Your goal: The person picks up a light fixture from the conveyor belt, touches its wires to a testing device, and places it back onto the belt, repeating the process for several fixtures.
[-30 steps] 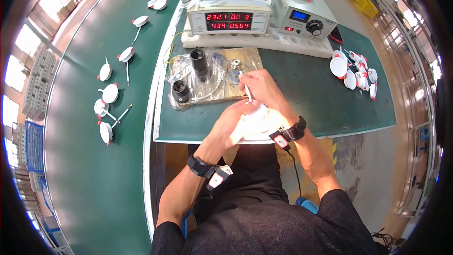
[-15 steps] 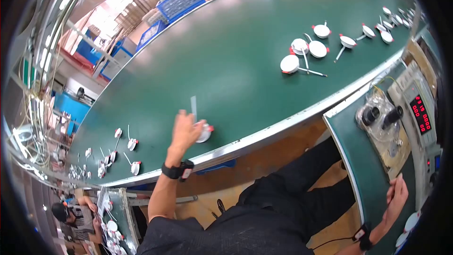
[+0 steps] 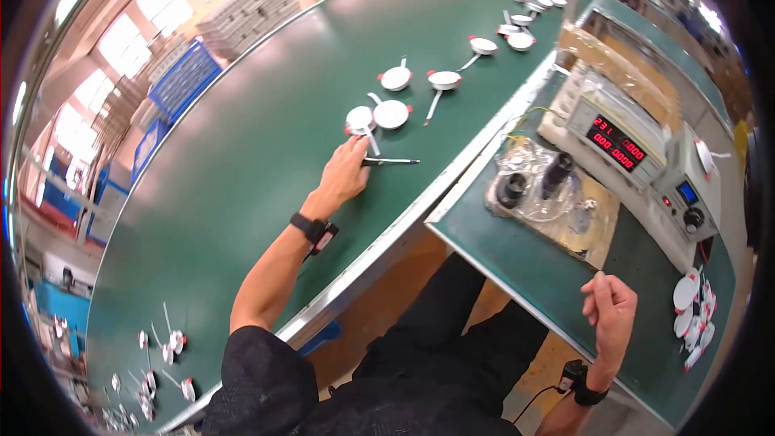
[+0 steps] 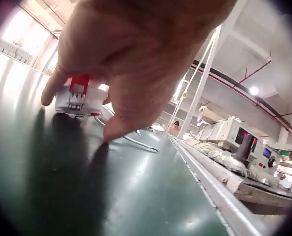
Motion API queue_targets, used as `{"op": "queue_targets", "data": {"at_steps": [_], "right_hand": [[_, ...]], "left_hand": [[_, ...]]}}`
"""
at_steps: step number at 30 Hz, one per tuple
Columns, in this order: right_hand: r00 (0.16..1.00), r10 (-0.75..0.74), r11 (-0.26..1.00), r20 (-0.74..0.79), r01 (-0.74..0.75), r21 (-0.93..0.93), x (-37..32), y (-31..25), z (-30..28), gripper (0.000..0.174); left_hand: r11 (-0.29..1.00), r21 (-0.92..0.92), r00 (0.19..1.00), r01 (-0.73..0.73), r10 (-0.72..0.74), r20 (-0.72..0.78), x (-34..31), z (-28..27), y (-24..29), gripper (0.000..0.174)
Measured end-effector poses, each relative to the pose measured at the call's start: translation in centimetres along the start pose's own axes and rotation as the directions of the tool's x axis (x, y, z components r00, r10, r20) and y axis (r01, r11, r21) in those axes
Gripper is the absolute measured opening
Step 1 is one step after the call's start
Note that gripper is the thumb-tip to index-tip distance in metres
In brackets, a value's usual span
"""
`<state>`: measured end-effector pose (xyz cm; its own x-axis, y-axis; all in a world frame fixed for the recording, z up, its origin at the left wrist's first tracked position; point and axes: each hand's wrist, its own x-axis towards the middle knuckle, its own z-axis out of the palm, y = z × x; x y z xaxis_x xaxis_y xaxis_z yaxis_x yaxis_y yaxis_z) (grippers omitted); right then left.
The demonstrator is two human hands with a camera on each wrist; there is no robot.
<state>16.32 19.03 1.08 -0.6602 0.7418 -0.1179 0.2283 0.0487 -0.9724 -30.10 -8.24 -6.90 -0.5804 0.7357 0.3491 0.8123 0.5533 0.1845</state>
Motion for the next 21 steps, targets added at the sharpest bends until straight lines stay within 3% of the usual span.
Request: {"op": "queue_targets", "data": {"at_steps": [2,5,6,7,8,9,10,12,14,17,19,20,21], "right_hand": [[1.000,0.026,1.000,0.005,-0.026,0.000,-0.6,0.0,-0.2,0.033],[0.999,0.039,0.999,0.031,-0.039,-0.019,-0.5,-0.8,0.7,0.026],[0.998,0.045,0.999,0.033,-0.044,-0.021,-0.4,-1.2,1.5,0.025],[0.998,0.002,1.000,0.060,-0.001,-0.006,-0.3,-1.8,2.6,0.023],[0.996,-0.043,0.999,0.083,0.042,0.010,-0.2,-2.5,4.0,0.025],[0.983,-0.145,0.989,0.117,0.142,0.032,0.0,-2.9,5.4,0.027],[0.959,-0.245,0.970,0.142,0.241,0.046,0.1,-3.2,6.5,0.031],[0.934,-0.287,0.954,0.212,0.258,0.156,0.1,-4.1,7.8,0.032],[0.928,-0.212,0.954,0.307,0.130,0.269,-0.4,-5.5,6.6,0.032],[0.942,-0.193,0.950,0.275,0.110,0.292,-0.8,-4.1,5.3,0.035],[0.968,-0.167,0.955,0.189,0.111,0.276,-1.6,-4.4,4.5,0.036],[0.973,-0.166,0.967,0.161,0.128,0.220,-1.8,-4.3,4.0,0.035],[0.977,-0.163,0.976,0.140,0.140,0.164,-2.0,-4.1,3.7,0.035]], "left_hand": [[0.988,-0.126,0.995,0.092,-0.086,0.054,0.9,0.1,1.9,0.051],[0.909,-0.239,0.934,0.342,-0.300,0.195,-0.3,-5.5,9.1,0.045],[0.768,-0.525,0.930,0.366,-0.285,0.231,-0.9,-6.5,10.8,0.045],[0.548,-0.751,0.928,0.368,-0.258,0.267,-1.8,-7.4,12.3,0.044],[0.410,-0.831,0.927,0.375,-0.146,0.346,-2.5,-8.7,15.4,0.045],[0.137,-0.896,0.904,0.422,0.007,0.427,-3.7,-9.2,18.4,0.045],[0.073,-0.831,0.824,0.552,0.109,0.556,-4.6,-10.1,21.3,0.049],[-0.079,-0.703,0.676,0.707,0.365,0.640,-6.3,-8.6,25.5,0.051],[-0.192,-0.599,0.608,0.778,0.469,0.640,-7.0,-6.8,28.2,0.052],[-0.143,-0.568,0.542,0.811,0.549,0.636,-7.3,-4.9,30.1,0.053],[0.192,-0.825,0.692,0.532,0.464,0.554,-6.6,-5.9,30.3,0.051],[0.356,-0.870,0.758,0.341,0.444,0.479,-6.2,-6.6,30.5,0.050],[0.390,-0.893,0.895,0.224,0.280,0.347,-6.1,-7.2,31.1,0.047]]}}
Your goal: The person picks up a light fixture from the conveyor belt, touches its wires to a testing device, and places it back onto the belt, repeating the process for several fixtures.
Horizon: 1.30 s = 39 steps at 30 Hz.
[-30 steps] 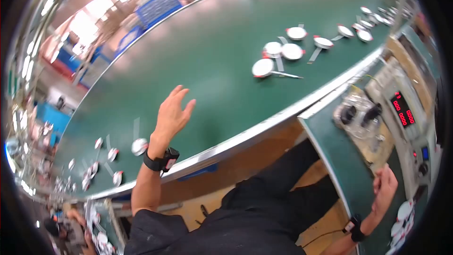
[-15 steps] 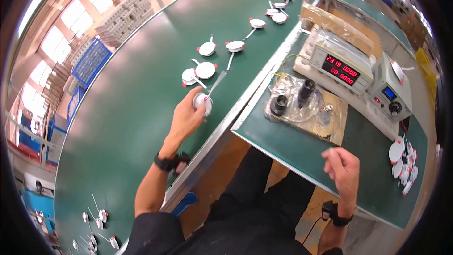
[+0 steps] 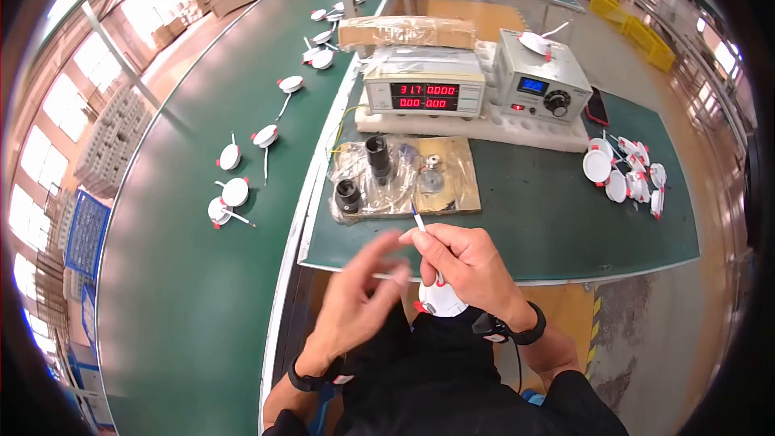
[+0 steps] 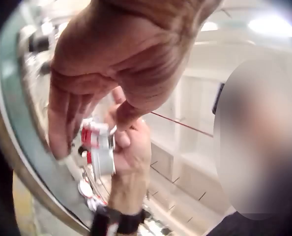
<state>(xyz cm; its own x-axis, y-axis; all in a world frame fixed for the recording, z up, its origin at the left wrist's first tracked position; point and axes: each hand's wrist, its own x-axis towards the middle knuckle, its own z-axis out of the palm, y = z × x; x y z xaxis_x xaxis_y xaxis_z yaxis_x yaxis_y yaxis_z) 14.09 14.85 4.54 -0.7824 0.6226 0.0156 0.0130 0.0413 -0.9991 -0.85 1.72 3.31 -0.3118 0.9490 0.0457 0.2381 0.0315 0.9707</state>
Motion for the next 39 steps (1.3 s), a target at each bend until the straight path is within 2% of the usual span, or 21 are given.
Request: {"op": "queue_targets", "data": {"at_steps": [1,3,5,6,9,11,13,17,20,23,26,27,29,30,31,32,33,35,36,39], "right_hand": [[1.000,-0.001,0.998,-0.010,0.001,-0.058,-0.2,0.0,-0.1,0.035],[0.999,-0.032,0.991,-0.013,0.030,-0.133,-0.5,-0.9,0.2,0.032],[1.000,-0.013,0.981,0.028,0.018,-0.194,-0.7,-1.7,0.4,0.030],[0.999,-0.032,0.980,0.031,0.037,-0.196,-0.7,-1.5,0.2,0.030],[0.998,-0.055,0.981,0.024,0.059,-0.187,-0.8,-1.2,0.1,0.029],[0.998,-0.054,0.984,0.020,0.056,-0.169,-0.6,-1.4,0.3,0.029],[0.999,-0.033,0.993,0.018,0.034,-0.116,-0.5,-1.3,0.5,0.032],[0.999,0.009,0.997,0.041,-0.006,-0.072,-0.4,-0.7,0.4,0.036],[0.999,-0.034,0.997,0.029,0.035,-0.061,-0.2,-0.4,0.4,0.038],[0.999,-0.026,1.000,0.034,0.027,-0.010,0.0,0.1,0.4,0.039],[1.000,-0.008,0.984,0.008,0.007,0.179,0.5,1.7,0.2,0.038],[0.999,0.040,0.975,0.012,-0.041,0.217,0.7,1.7,-0.3,0.035],[0.998,0.057,0.924,-0.015,-0.048,0.379,1.5,2.0,-1.1,0.036],[0.997,0.069,0.918,-0.015,-0.058,0.392,2.3,2.6,-1.8,0.036],[0.996,0.085,0.911,-0.016,-0.071,0.407,3.1,3.5,-2.7,0.037],[0.994,0.105,0.902,-0.015,-0.089,0.422,3.5,4.2,-3.3,0.038],[0.991,0.120,0.918,-0.053,-0.090,0.386,3.8,4.6,-3.3,0.040],[0.983,0.134,0.948,-0.123,-0.091,0.305,4.8,5.2,-2.7,0.043],[0.985,0.113,0.959,-0.129,-0.074,0.274,5.2,5.6,-2.8,0.038],[0.982,0.067,0.990,-0.176,-0.044,0.131,5.9,5.7,-2.5,0.039]], "left_hand": [[0.996,-0.041,0.990,-0.076,0.071,-0.120,0.7,0.0,1.3,0.046],[0.923,0.218,0.907,-0.316,0.361,-0.214,2.2,0.0,2.3,0.038],[0.795,0.422,0.829,-0.437,0.537,-0.154,3.5,0.7,1.9,0.032],[0.859,0.343,0.869,-0.381,0.459,-0.185,3.3,1.1,2.0,0.030],[0.919,0.268,0.906,-0.289,0.353,-0.235,3.0,1.6,1.3,0.030],[0.966,0.014,0.932,-0.257,0.252,-0.260,2.9,2.2,0.9,0.032],[0.938,-0.248,0.944,-0.242,0.169,-0.282,3.0,3.0,0.4,0.034],[0.932,-0.330,0.978,-0.150,0.091,-0.189,3.0,2.7,0.5,0.039],[0.871,-0.490,0.998,-0.049,0.021,-0.063,2.9,2.9,0.2,0.041],[0.872,-0.477,0.991,-0.107,0.058,-0.118,3.3,3.5,0.0,0.045],[0.868,-0.492,0.996,-0.067,0.030,-0.083,3.2,3.9,-1.1,0.042],[0.875,-0.483,0.998,-0.044,0.014,-0.066,3.1,4.1,-1.6,0.043],[0.891,-0.441,0.994,-0.109,0.091,-0.063,3.3,4.9,-2.7,0.056],[0.879,-0.478,0.999,-0.002,0.027,0.046,3.5,5.1,-3.9,0.057],[0.858,-0.502,0.987,0.112,-0.036,0.158,3.6,4.9,-4.8,0.059],[0.618,-0.657,0.893,0.431,-0.192,0.406,3.8,4.4,-5.3,0.061],[0.430,-0.726,0.828,0.536,-0.101,0.552,3.9,4.3,-5.4,0.062],[0.384,-0.750,0.830,0.539,-0.089,0.551,4.3,4.6,-5.6,0.061],[0.353,-0.771,0.840,0.530,-0.096,0.533,4.6,4.6,-5.7,0.057],[0.333,-0.771,0.838,0.542,-0.146,0.526,5.3,4.5,-6.6,0.052]]}}
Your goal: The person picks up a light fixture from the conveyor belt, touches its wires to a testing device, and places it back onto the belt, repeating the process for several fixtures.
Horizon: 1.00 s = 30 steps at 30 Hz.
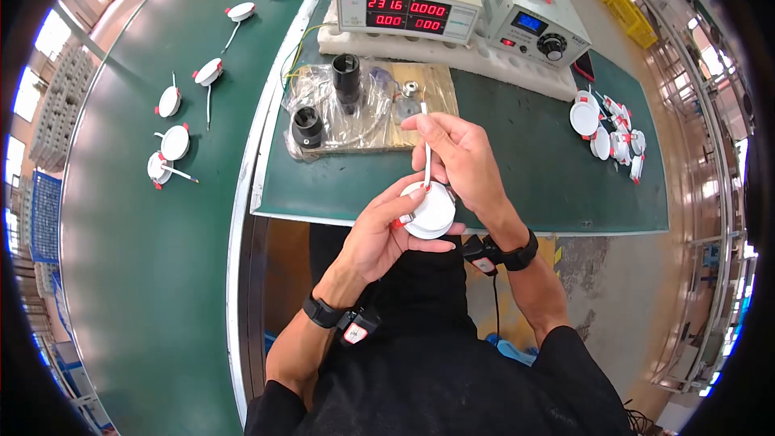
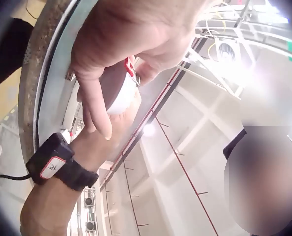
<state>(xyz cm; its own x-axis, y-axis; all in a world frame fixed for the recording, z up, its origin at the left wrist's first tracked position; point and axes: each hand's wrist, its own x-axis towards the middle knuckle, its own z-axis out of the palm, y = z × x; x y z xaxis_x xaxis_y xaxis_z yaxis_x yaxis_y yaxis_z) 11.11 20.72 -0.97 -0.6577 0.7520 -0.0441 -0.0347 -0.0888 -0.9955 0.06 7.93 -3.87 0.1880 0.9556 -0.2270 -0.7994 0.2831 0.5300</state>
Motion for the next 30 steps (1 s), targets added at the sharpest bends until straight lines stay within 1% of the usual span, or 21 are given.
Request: {"op": "queue_targets", "data": {"at_steps": [1,4,6,7,10,11,14,20,23,26,30], "right_hand": [[1.000,0.004,1.000,-0.024,-0.005,-0.030,0.3,0.2,0.1,0.038],[0.996,0.022,0.989,-0.082,-0.033,-0.146,1.5,1.8,-0.4,0.038],[0.995,0.039,0.964,-0.088,-0.060,-0.259,2.7,2.7,-0.9,0.040],[0.991,0.052,0.947,-0.121,-0.088,-0.308,2.9,2.7,-1.1,0.042],[0.988,0.115,0.926,-0.106,-0.145,-0.350,3.4,1.9,-1.4,0.043],[0.990,0.120,0.923,-0.079,-0.140,-0.359,3.8,2.2,-1.7,0.042],[0.987,0.147,0.909,-0.064,-0.160,-0.385,4.5,1.7,-2.3,0.041],[0.981,0.193,0.916,-0.023,-0.188,-0.354,5.1,3.0,-3.3,0.042],[0.977,0.213,0.909,-0.016,-0.204,-0.362,5.2,2.9,-3.4,0.042],[0.982,0.189,0.914,-0.007,-0.179,-0.364,5.3,3.2,-3.6,0.041],[0.977,0.213,0.931,0.009,-0.200,-0.306,5.5,3.3,-3.7,0.041]], "left_hand": [[1.000,-0.017,1.000,-0.005,0.005,-0.004,0.3,-0.4,0.0,0.049],[1.000,-0.002,0.999,-0.017,0.017,-0.035,1.0,-0.4,0.3,0.048],[0.997,-0.071,1.000,0.007,-0.008,-0.014,2.0,-0.8,-0.2,0.045],[0.994,-0.107,1.000,0.017,-0.017,-0.003,2.5,-1.0,-0.3,0.043],[0.996,-0.078,0.999,0.038,-0.040,-0.023,3.5,-1.0,-0.5,0.041],[0.992,-0.105,0.997,0.065,-0.068,-0.028,3.6,-0.9,-0.1,0.041],[0.996,-0.056,0.997,0.075,-0.076,-0.021,4.2,-0.6,0.8,0.040],[0.991,-0.002,0.990,0.135,-0.135,-0.030,4.9,-1.3,1.4,0.040],[0.991,0.006,0.991,0.135,-0.135,-0.025,5.1,-1.0,1.5,0.039],[0.992,0.014,0.991,0.128,-0.127,-0.031,5.0,-0.5,1.8,0.039],[0.992,0.008,0.991,0.126,-0.126,-0.036,5.1,-0.5,1.9,0.038]]}}
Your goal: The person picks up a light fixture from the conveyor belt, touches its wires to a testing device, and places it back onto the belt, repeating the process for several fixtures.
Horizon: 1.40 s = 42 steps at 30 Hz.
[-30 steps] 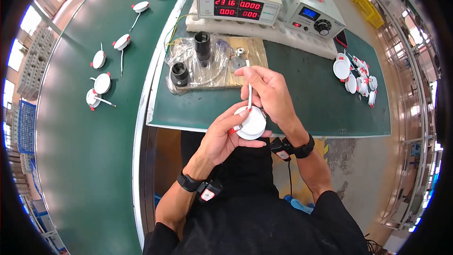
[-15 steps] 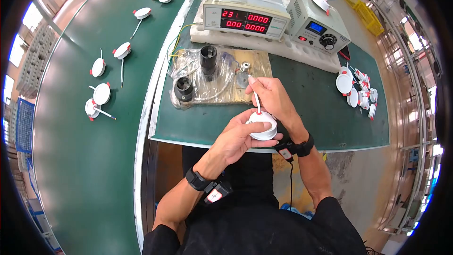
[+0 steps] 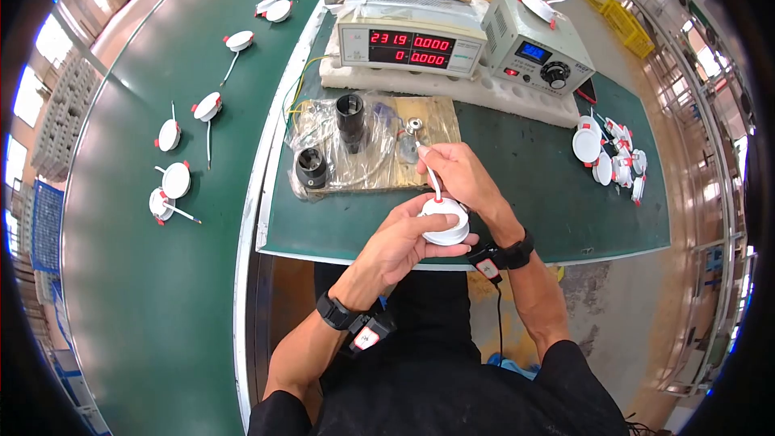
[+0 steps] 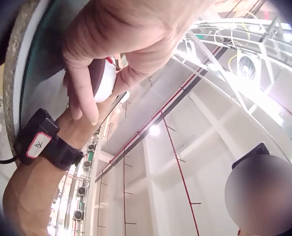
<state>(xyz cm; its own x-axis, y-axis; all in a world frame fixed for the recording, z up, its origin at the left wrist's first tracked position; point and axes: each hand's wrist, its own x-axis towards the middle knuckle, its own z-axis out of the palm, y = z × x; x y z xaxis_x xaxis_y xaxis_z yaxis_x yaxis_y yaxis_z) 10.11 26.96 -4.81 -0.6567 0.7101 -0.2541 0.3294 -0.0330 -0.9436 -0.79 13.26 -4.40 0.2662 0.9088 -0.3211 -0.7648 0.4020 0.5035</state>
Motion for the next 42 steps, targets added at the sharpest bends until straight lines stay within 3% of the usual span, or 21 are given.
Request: {"op": "queue_targets", "data": {"at_steps": [6,14,27,42], "right_hand": [[0.999,0.024,1.000,-0.024,-0.023,0.020,0.2,0.1,0.3,0.040],[0.996,-0.030,0.999,-0.084,0.027,-0.033,-0.2,0.2,0.5,0.039],[0.996,-0.015,0.996,-0.093,0.007,-0.087,0.0,0.2,0.5,0.035],[0.992,-0.068,0.996,-0.108,0.060,-0.073,0.4,1.1,0.6,0.039]], "left_hand": [[0.998,0.064,1.000,-0.007,0.007,0.006,-0.3,0.5,0.6,0.037],[0.999,0.001,0.999,0.048,-0.048,0.013,-0.1,0.0,0.5,0.031],[0.997,0.040,0.995,0.067,-0.064,-0.081,0.5,0.0,0.2,0.036],[0.996,0.012,0.995,0.092,-0.091,-0.043,1.3,-0.5,-0.1,0.038]]}}
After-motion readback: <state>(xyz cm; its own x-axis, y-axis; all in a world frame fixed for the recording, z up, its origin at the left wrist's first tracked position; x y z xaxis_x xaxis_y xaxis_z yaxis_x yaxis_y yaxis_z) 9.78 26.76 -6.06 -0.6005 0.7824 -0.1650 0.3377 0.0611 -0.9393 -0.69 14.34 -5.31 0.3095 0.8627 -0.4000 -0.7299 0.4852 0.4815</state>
